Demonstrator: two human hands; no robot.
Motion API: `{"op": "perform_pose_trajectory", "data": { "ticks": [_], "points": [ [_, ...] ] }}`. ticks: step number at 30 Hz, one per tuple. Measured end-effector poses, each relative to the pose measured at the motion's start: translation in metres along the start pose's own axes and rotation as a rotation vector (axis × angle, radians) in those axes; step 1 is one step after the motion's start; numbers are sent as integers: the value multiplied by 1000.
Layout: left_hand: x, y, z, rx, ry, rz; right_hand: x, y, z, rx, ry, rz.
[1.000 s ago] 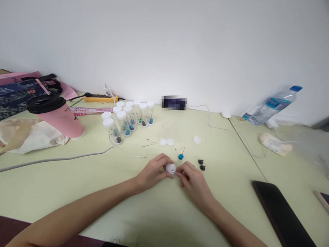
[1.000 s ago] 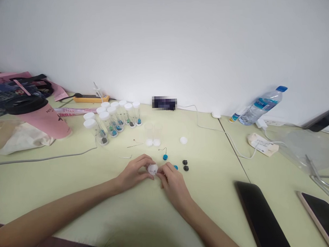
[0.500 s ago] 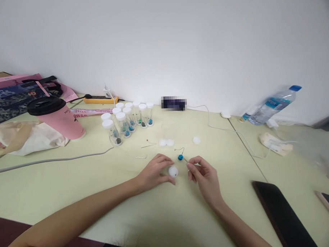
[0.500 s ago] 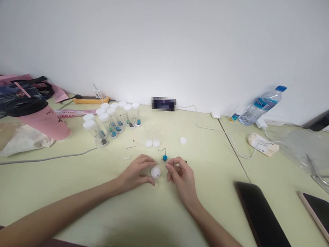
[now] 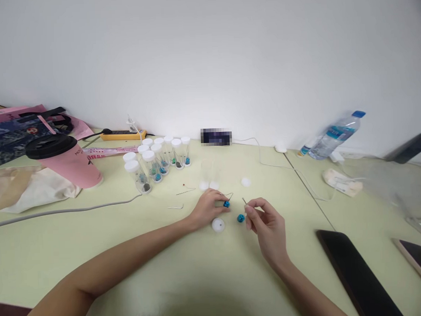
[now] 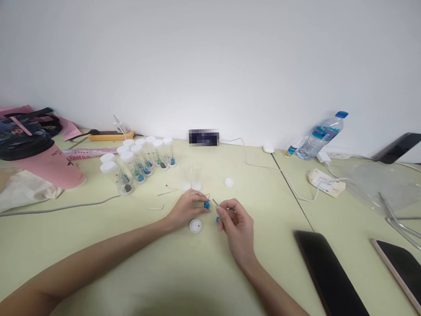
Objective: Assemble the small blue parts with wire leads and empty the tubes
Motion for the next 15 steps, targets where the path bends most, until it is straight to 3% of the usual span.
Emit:
{"op": "perform_pose_trajectory", "data": {
  "ticks": [4, 9, 15],
  "points": [
    [-2, 0, -3, -5, -3, -73, -1, -2, 0, 21, -5, -14],
    [-6, 4, -13, 38, 17, -388, 2, -3, -1, 40, 19, -47],
    [-19, 16, -48, 72, 25, -738, 2, -12, -3, 103, 65, -135]
  ]
}}
Point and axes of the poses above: each hand's wrist, its own z-axis towards the middle knuckle, its own y-axis out of the back of the hand, x = y × z, the point moved 9 cm from there along z, towards the middle knuckle, and after that the axes turned 9 degrees about x, right-handed, at the moved point
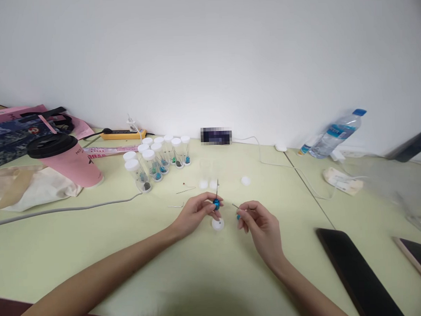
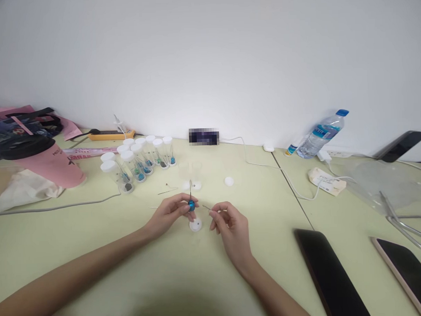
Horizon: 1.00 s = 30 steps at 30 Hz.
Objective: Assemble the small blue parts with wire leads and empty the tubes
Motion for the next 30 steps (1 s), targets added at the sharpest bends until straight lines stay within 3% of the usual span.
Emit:
{"op": "perform_pose_trajectory", "data": {
  "ticks": [6, 19, 30],
  "points": [
    [5, 4, -25, -64, 32, -138, 14, -18, -6, 80, 144, -117],
    [9, -5, -23, -5, 6, -297, 38, -29, -21, 86, 422, -402],
    [9, -6, -22, -2, 5, -270, 43, -40, -32, 74, 607, -740]
  ]
}}
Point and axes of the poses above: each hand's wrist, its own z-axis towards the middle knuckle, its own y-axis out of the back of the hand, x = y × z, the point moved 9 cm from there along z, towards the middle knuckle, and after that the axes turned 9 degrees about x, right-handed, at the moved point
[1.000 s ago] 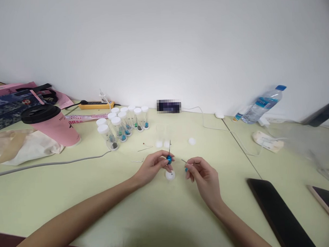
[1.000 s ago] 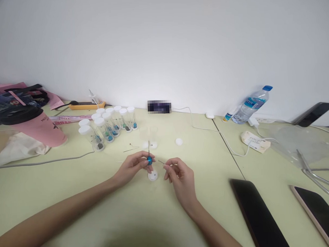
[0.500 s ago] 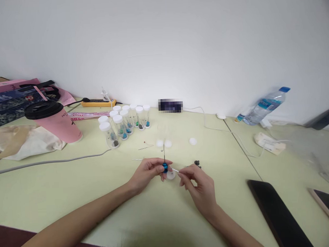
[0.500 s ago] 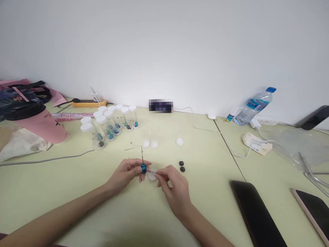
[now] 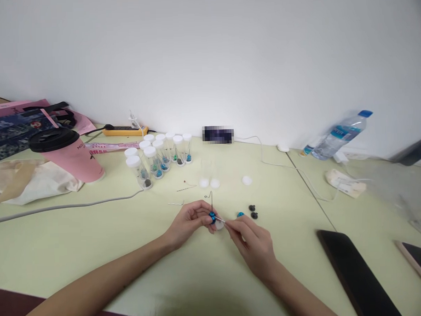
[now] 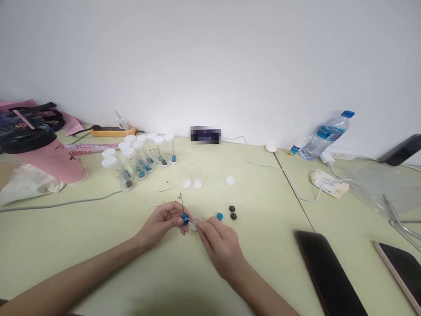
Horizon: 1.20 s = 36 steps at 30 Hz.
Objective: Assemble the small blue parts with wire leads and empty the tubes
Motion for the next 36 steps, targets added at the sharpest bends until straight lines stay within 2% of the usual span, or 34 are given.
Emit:
{"op": "perform_pose_trajectory", "data": {
  "ticks": [12, 20, 26, 28, 30, 33, 36],
  "points": [
    [1, -1, -2, 10, 21, 10, 6, 2, -4, -69, 91, -153],
    [-1, 0, -2, -12, 30, 38, 25, 4, 0, 18, 264, -267],
    [-2, 2, -3, -22, 44, 115, 25, -1, -2, 31, 255, -291],
    [-3, 1, -4, -17, 46, 161, 19, -3, -2, 42, 193, -240],
    [-5, 1, -4, -13, 44, 229, 8, -5, 1, 77, 68, -98],
    [-10, 0, -5, -13, 30, 348, -17, -13, 6, 178, -227, 277],
    [-12, -2, -5, -4, 21, 454, -37, -34, 0, 309, -570, 690]
  ]
}}
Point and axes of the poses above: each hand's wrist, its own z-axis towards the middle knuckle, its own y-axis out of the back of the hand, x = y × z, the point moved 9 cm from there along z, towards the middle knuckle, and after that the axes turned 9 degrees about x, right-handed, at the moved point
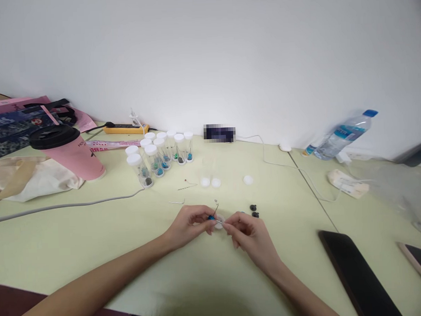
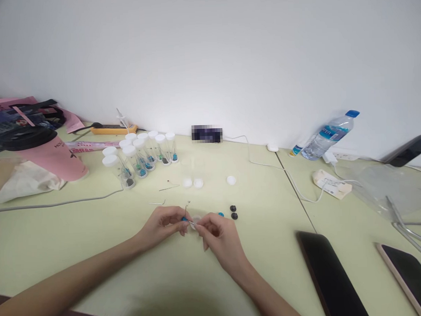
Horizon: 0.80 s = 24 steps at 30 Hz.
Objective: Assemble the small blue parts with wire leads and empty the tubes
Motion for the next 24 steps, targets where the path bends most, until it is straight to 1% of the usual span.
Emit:
{"op": "perform_pose_trajectory", "data": {
  "ticks": [2, 3, 5, 7, 9, 10, 12, 15, 17, 20, 24],
  "points": [
    [-1, -1, 0, 7, 2, 61, -12, -6, 3, 52, -131, 192],
    [-1, -1, 0, 6, 4, 86, -16, -9, 4, 63, -160, 250],
    [-1, 0, 0, -1, 7, 121, -18, -11, 5, 65, -168, 314],
    [-1, 3, 0, -15, 19, 127, -17, -10, 5, 63, -141, 312],
    [1, 8, 0, -35, 41, 97, -11, -7, 4, 46, -73, 232],
    [2, 11, 0, -48, 54, 74, -6, -4, 2, 26, -17, 151],
    [5, 16, 0, -79, 80, 18, 8, 1, -2, -29, 140, -86],
    [10, 20, 1, -97, 102, -53, 29, -2, -12, -127, 401, -473],
    [12, 18, 1, -82, 103, -73, 36, -5, -18, -189, 511, -630],
    [13, 14, 1, -63, 96, -63, 40, -7, -21, -232, 554, -698],
    [12, 12, 0, -55, 87, -20, 37, -6, -18, -179, 493, -635]
  ]
}}
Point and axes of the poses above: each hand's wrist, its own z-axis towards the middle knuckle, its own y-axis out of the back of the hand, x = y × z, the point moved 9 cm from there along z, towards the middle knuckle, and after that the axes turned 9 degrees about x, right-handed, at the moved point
